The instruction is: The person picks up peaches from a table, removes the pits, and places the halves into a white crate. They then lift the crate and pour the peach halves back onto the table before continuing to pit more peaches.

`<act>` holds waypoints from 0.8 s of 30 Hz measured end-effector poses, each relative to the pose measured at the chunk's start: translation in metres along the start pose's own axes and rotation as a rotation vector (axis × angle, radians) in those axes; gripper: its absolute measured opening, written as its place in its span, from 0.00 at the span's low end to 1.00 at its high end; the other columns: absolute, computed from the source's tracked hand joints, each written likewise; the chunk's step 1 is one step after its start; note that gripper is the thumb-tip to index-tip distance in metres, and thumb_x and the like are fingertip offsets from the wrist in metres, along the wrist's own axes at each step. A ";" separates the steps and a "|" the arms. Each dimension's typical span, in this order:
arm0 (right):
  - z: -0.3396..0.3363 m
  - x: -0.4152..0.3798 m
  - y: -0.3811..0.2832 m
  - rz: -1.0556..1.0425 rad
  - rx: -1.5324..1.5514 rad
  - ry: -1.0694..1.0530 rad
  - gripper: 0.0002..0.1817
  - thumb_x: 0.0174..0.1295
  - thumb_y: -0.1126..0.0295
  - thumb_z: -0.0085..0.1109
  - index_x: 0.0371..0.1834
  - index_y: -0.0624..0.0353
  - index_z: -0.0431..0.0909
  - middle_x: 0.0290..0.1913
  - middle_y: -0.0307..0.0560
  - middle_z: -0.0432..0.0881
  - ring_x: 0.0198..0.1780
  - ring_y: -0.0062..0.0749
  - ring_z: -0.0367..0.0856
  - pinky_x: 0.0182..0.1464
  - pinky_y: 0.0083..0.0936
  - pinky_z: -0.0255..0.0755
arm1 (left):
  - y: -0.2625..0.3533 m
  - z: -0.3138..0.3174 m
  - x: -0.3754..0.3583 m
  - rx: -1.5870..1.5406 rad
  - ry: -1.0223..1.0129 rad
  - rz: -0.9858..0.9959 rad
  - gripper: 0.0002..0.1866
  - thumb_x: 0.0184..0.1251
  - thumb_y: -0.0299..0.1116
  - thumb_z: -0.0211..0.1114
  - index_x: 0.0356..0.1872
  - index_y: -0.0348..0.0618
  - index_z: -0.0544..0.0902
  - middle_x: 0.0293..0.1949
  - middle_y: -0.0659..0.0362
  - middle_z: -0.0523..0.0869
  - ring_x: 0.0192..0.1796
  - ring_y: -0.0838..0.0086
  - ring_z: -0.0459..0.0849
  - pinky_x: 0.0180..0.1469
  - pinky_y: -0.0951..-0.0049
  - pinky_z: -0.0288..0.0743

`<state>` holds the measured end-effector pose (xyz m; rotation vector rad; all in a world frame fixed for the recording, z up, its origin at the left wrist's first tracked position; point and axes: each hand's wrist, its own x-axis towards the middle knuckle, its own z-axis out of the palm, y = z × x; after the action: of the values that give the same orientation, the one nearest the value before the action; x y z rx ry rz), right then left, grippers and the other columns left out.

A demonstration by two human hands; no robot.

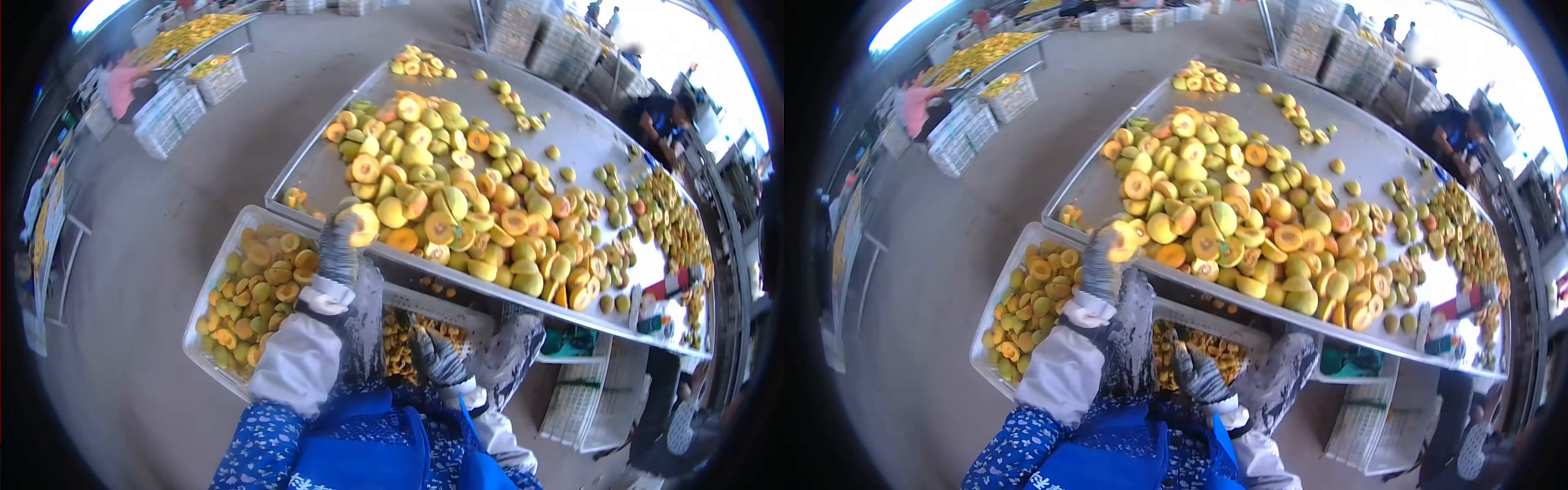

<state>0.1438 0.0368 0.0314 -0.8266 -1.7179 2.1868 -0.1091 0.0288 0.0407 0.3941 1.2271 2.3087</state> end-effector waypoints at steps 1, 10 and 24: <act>0.003 0.000 -0.015 -0.124 -0.074 0.038 0.13 0.67 0.63 0.45 0.44 0.60 0.73 0.27 0.37 0.75 0.25 0.21 0.70 0.29 0.21 0.67 | 0.007 0.009 -0.019 0.210 -0.062 0.062 0.18 0.60 0.40 0.61 0.48 0.41 0.74 0.35 0.58 0.78 0.35 0.72 0.78 0.37 0.74 0.78; 0.012 0.030 -0.031 -0.476 -0.781 0.333 0.21 0.63 0.52 0.44 0.47 0.58 0.71 0.13 0.57 0.73 0.15 0.52 0.74 0.19 0.45 0.66 | -0.027 0.012 -0.083 -0.170 -0.026 -0.403 0.30 0.65 0.59 0.43 0.46 0.39 0.74 0.38 0.51 0.80 0.41 0.62 0.79 0.42 0.63 0.77; 0.013 0.032 -0.017 -0.136 -0.876 0.288 0.20 0.66 0.54 0.41 0.38 0.63 0.70 0.18 0.63 0.74 0.23 0.58 0.75 0.24 0.48 0.66 | -0.011 0.043 -0.116 0.455 -0.031 -0.056 0.22 0.72 0.39 0.42 0.59 0.32 0.62 0.46 0.49 0.78 0.48 0.67 0.75 0.56 0.68 0.65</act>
<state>0.1084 0.0474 0.0405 -1.0785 -2.4656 1.0920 0.0115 0.0000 0.0527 0.5389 1.7238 1.9551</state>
